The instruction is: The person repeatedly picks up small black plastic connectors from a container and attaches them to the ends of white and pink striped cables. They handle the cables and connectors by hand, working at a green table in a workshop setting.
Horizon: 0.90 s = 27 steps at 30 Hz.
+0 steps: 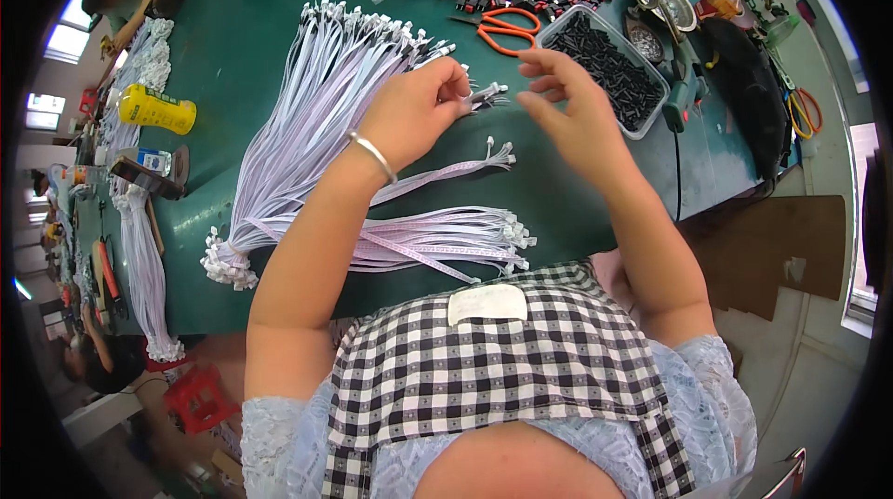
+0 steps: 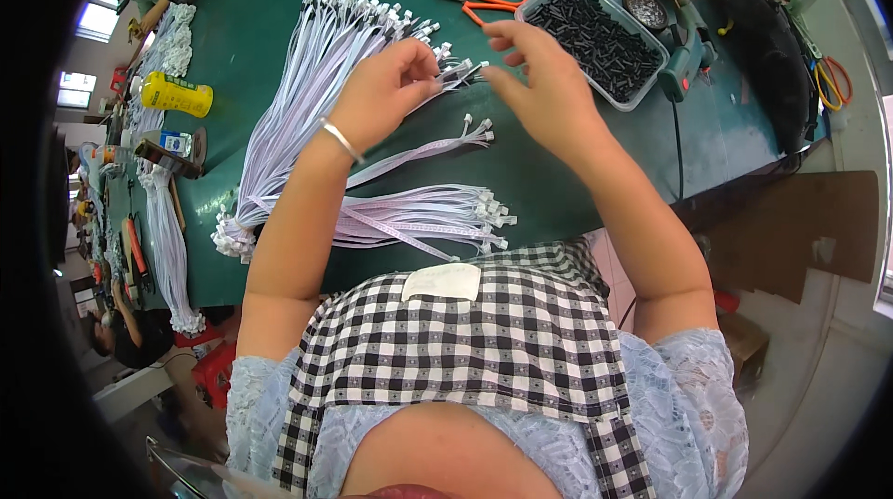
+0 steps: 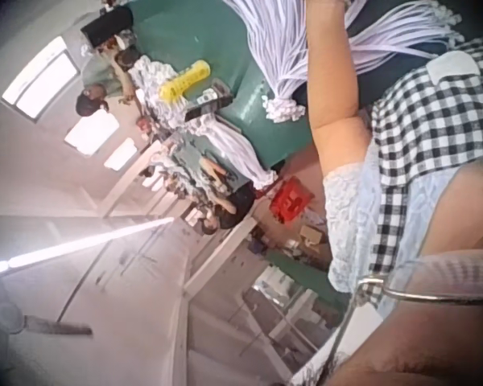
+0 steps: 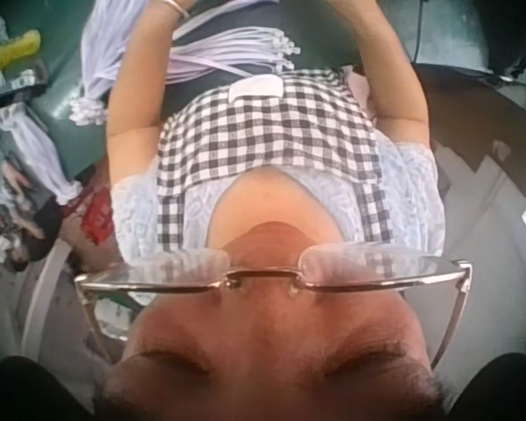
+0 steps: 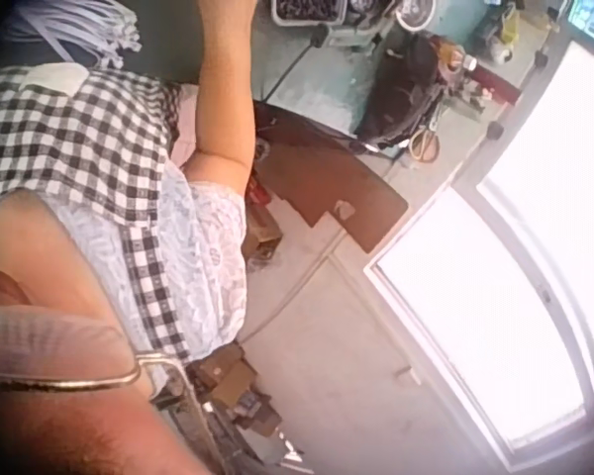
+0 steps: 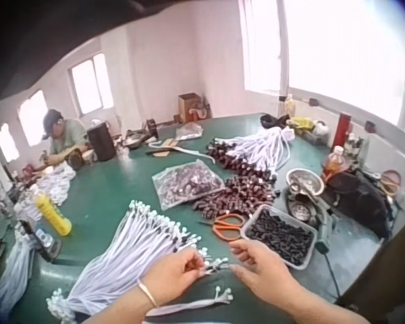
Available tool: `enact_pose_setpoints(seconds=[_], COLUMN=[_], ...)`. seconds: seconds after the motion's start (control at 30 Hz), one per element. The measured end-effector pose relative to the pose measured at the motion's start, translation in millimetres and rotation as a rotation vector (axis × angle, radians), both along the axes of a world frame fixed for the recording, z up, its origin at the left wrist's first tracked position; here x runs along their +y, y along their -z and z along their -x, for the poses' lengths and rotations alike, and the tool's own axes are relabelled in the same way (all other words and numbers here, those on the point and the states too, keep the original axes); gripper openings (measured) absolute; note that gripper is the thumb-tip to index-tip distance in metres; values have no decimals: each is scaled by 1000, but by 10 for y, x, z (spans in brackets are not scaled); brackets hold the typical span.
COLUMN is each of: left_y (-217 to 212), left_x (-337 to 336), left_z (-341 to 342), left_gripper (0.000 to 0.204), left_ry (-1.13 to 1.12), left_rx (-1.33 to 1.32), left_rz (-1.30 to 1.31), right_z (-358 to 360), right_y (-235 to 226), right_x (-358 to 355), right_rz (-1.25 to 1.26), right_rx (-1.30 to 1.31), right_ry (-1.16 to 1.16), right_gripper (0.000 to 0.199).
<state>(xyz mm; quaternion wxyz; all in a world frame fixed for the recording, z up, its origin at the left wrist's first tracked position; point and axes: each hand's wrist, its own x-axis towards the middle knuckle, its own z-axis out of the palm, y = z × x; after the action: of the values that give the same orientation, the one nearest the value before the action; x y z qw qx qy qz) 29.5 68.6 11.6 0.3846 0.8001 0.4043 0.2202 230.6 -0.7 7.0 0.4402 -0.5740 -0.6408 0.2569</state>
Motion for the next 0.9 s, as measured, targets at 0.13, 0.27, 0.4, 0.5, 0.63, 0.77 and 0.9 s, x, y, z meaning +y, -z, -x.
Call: enact_pose_setpoints(seconds=[0.13, 0.27, 0.4, 0.5, 0.63, 0.77, 0.9], left_y=[236, 227, 96, 92, 133, 102, 42], left_x=[-6, -145, -323, -365, -344, -309, -315], left_z=[-23, 37, 112, 138, 72, 14, 9], left_gripper=[9, 9, 11, 12, 11, 11, 9], left_ry=[3, 32, 124, 248, 269, 243, 168], left_rx=[146, 88, 126, 204, 164, 75, 6], left_rz=[-190, -327, -299, -240, -278, -393, -12], right_z=[-32, -298, -754, -881, -913, -987, -935], right_y=[-55, -120, -285, -165, -28, -28, -90], right_x=[-200, -169, -43, 12, 127, 189, 127], right_rz=[82, -260, -195, -49, 76, 108, -38], right_rx=[-114, -455, -875, -1079, -1067, -946, -820], right_ry=[-101, -26, 141, 114, 38, -34, 79], right_gripper=[19, 8, 11, 14, 15, 11, 8])
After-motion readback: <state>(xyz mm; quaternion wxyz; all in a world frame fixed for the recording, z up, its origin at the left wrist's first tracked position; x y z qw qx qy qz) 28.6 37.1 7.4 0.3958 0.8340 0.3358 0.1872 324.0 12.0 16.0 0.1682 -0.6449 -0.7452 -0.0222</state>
